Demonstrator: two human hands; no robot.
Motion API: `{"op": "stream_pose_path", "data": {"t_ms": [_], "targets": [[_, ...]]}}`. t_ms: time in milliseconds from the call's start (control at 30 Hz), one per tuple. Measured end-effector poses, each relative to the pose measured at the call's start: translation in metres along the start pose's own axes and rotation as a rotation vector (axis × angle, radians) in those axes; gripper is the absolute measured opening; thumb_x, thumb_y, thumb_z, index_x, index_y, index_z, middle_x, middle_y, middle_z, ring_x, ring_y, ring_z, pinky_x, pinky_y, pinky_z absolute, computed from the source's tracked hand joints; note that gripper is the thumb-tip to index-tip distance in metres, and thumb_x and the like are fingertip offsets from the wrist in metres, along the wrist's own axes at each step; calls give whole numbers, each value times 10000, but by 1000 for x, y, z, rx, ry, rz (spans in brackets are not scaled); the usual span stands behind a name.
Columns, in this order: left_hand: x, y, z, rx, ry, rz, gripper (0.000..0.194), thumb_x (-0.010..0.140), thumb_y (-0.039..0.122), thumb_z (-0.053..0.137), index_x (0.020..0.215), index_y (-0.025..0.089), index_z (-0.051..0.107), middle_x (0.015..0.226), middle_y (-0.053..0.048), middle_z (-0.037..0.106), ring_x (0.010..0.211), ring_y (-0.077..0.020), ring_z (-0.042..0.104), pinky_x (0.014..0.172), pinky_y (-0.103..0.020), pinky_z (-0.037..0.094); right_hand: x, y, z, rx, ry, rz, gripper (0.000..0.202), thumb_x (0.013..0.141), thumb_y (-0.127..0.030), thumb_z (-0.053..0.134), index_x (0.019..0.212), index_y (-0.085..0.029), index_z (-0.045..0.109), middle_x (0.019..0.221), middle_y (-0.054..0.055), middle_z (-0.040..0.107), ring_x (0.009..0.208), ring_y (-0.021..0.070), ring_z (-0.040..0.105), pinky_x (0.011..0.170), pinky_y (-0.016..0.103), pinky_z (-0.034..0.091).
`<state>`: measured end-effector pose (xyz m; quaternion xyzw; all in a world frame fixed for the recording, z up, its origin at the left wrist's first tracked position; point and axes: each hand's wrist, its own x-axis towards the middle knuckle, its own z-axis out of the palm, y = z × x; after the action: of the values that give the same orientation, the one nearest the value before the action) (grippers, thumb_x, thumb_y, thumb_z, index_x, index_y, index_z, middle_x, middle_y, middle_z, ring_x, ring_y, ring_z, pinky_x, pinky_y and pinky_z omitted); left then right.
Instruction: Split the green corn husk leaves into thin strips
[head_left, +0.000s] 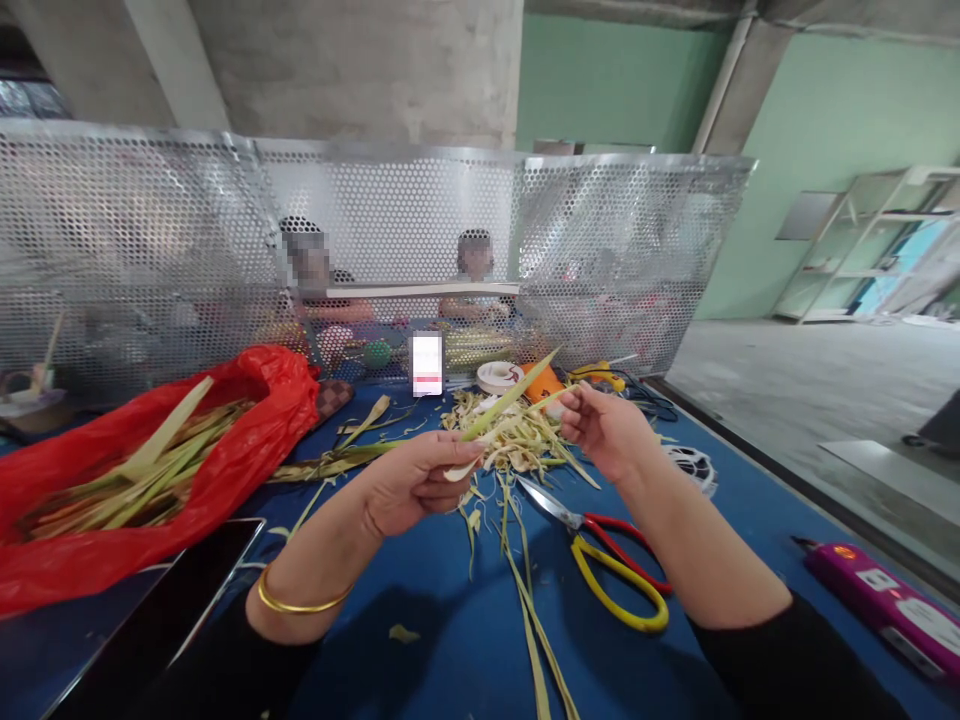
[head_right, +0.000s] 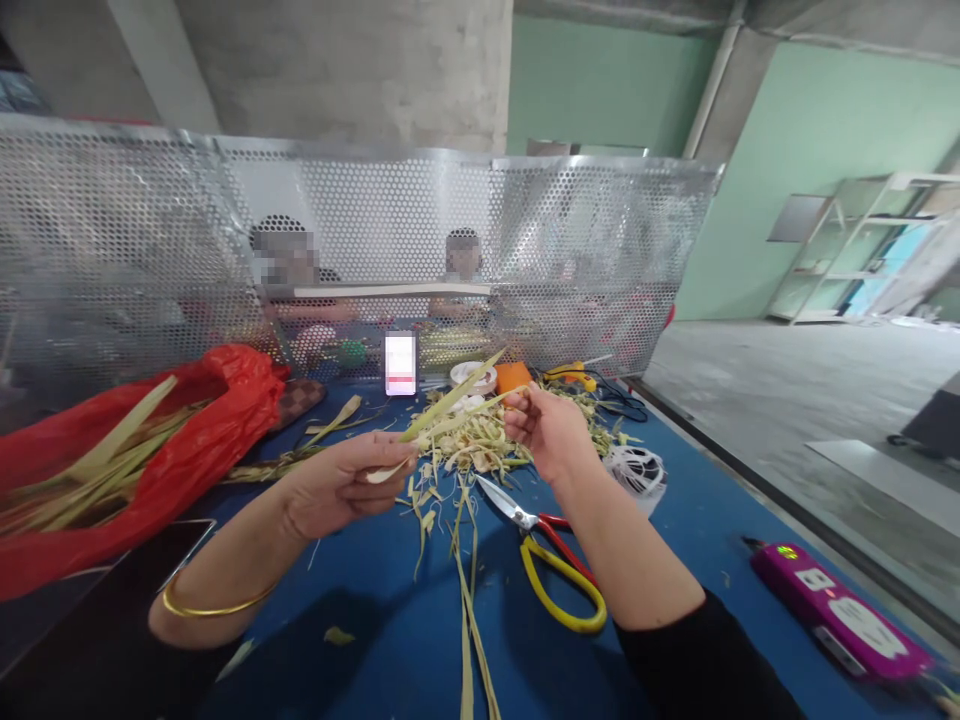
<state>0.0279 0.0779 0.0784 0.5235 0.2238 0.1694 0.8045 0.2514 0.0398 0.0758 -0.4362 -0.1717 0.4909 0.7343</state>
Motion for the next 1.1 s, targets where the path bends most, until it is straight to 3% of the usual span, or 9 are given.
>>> {"op": "stream_pose_path", "data": {"t_ms": [233, 467, 567, 733, 833, 900, 1000, 1033, 1100], "targets": [[-4, 5, -4, 0, -24, 2, 303, 828, 229, 580, 566, 155, 448, 402, 115, 251, 316, -4, 108, 337, -161, 123, 12, -8, -9, 76, 71, -23, 327, 959, -105, 340, 752, -128, 592, 618, 27, 676, 548, 92, 672, 458, 148, 519], [-17, 20, -13, -12, 2, 53, 256, 827, 235, 582, 607, 153, 477, 403, 116, 255, 332, -5, 90, 332, -146, 135, 30, -11, -24, 122, 157, -205, 380, 976, -133, 262, 700, -168, 522, 757, 52, 713, 723, 97, 709, 646, 181, 565], [-22, 25, -17, -25, 44, 73, 272, 826, 222, 579, 597, 163, 444, 412, 114, 252, 338, -3, 76, 334, -147, 142, 39, -10, -32, 90, 192, -298, 335, 956, -160, 318, 665, -192, 480, 762, 35, 712, 736, 95, 703, 702, 202, 559], [-26, 29, -20, -32, 100, 107, 246, 808, 228, 596, 614, 159, 462, 443, 114, 239, 342, 5, 78, 348, -150, 146, 54, -1, -42, -80, 219, -447, 189, 868, -275, 483, 688, -218, 474, 798, 1, 709, 769, 113, 688, 721, 245, 538], [-19, 23, -14, -7, 230, 176, 222, 760, 243, 661, 625, 156, 507, 448, 115, 219, 356, 0, 90, 357, -169, 122, 58, 8, -45, -267, 206, -502, 155, 731, -304, 634, 660, -211, 532, 809, 34, 711, 824, 185, 668, 690, 290, 516], [-12, 17, -6, 37, 350, 241, 202, 712, 256, 718, 657, 150, 555, 455, 114, 226, 377, -6, 95, 365, -187, 96, 54, 12, -42, -381, 188, -536, 149, 601, -232, 736, 628, -200, 593, 879, 72, 709, 910, 235, 631, 710, 307, 490], [-2, 6, 5, 151, 450, 241, 228, 681, 312, 750, 704, 138, 606, 440, 111, 243, 396, -20, 108, 386, -214, 63, 34, 18, -27, -588, 52, -570, 184, 533, -182, 784, 687, -200, 684, 983, 81, 682, 942, 236, 587, 726, 298, 451], [0, 2, 8, 181, 454, 235, 246, 677, 338, 750, 696, 140, 605, 434, 110, 245, 396, -24, 117, 394, -222, 58, 24, 21, -20, -658, -77, -512, 151, 583, -235, 772, 713, -198, 704, 891, 64, 681, 850, 211, 590, 684, 291, 441], [4, -3, 14, 235, 427, 215, 277, 661, 372, 755, 675, 144, 598, 437, 107, 251, 402, -29, 131, 411, -234, 58, 4, 28, -6, -602, -411, -248, 181, 694, -347, 715, 786, -191, 722, 676, 8, 624, 614, 135, 534, 575, 258, 398]]}}
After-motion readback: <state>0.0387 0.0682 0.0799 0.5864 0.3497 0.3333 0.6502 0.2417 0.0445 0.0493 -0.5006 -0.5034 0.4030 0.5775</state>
